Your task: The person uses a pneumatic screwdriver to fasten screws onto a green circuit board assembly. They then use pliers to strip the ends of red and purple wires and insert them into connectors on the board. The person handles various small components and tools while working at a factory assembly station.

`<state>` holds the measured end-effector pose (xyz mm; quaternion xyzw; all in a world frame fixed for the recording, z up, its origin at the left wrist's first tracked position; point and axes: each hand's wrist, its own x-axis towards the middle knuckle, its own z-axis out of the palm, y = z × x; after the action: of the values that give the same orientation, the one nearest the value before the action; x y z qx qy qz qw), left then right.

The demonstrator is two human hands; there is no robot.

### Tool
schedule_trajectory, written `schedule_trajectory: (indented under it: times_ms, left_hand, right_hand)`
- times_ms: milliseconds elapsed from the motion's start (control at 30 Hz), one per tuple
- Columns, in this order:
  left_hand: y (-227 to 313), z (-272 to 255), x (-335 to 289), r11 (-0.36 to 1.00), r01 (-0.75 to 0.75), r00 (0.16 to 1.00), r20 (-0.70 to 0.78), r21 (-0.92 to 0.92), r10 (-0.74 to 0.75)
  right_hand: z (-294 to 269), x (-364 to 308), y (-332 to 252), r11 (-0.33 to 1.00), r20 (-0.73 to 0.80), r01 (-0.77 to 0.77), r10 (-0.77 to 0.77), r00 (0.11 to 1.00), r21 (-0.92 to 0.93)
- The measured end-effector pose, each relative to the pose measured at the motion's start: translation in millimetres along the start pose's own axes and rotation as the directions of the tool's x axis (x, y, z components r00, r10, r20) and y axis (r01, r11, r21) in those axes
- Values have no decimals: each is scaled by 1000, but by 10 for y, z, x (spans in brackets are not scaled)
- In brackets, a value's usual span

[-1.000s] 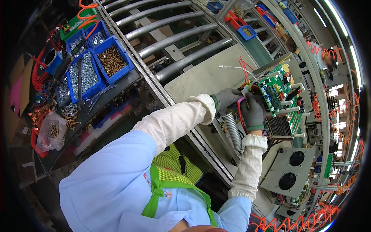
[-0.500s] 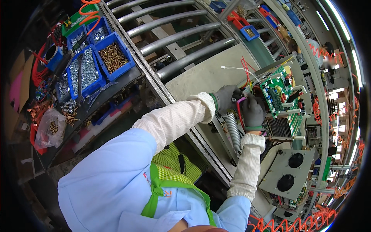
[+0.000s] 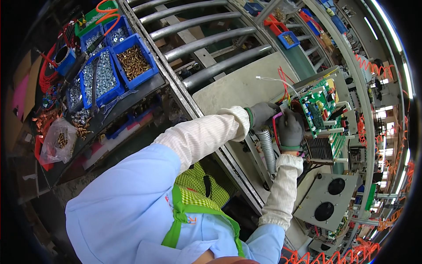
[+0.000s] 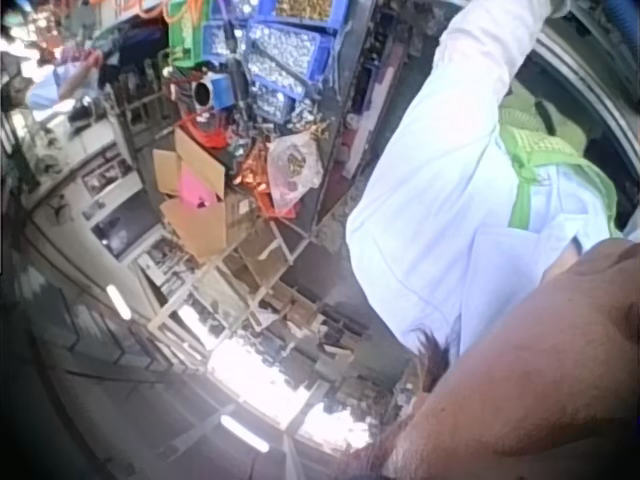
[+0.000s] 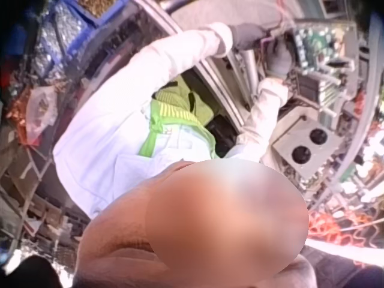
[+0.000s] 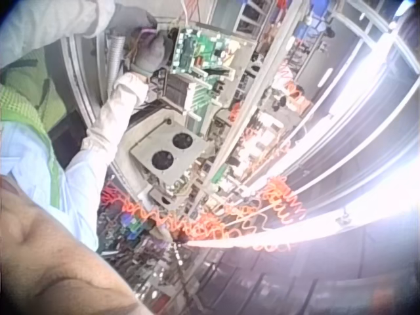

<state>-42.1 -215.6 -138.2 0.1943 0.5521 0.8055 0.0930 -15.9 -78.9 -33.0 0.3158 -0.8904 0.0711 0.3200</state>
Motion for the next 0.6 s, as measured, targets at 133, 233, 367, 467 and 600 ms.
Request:
schedule_trajectory:
  times_ms: [133, 233, 367, 467, 600]
  left_hand:
    - [317, 116, -46, 882, 322, 912, -136, -345, -386]
    - [434, 135, -64, 908, 309, 910, -190, -283, -369]
    - [461, 144, -64, 907, 270, 928, -164, -323, -335]
    - [474, 129, -81, 904, 280, 933, -131, -322, -336]
    - [478, 89, -107, 905, 320, 920, -135, -280, -367]
  right_hand:
    - [-18, -1, -6, 1000, 25, -14, 14, 1000, 8]
    - [-15, -2, -4, 1000, 28, -9, 8, 1000, 21]
    - [-4, 9, 5, 1000, -15, 7, -7, 1000, 21]
    - [-4, 22, 0, 999, -6, -9, 9, 1000, 45]
    - [-15, 26, -19, 998, 25, -38, 37, 999, 47]
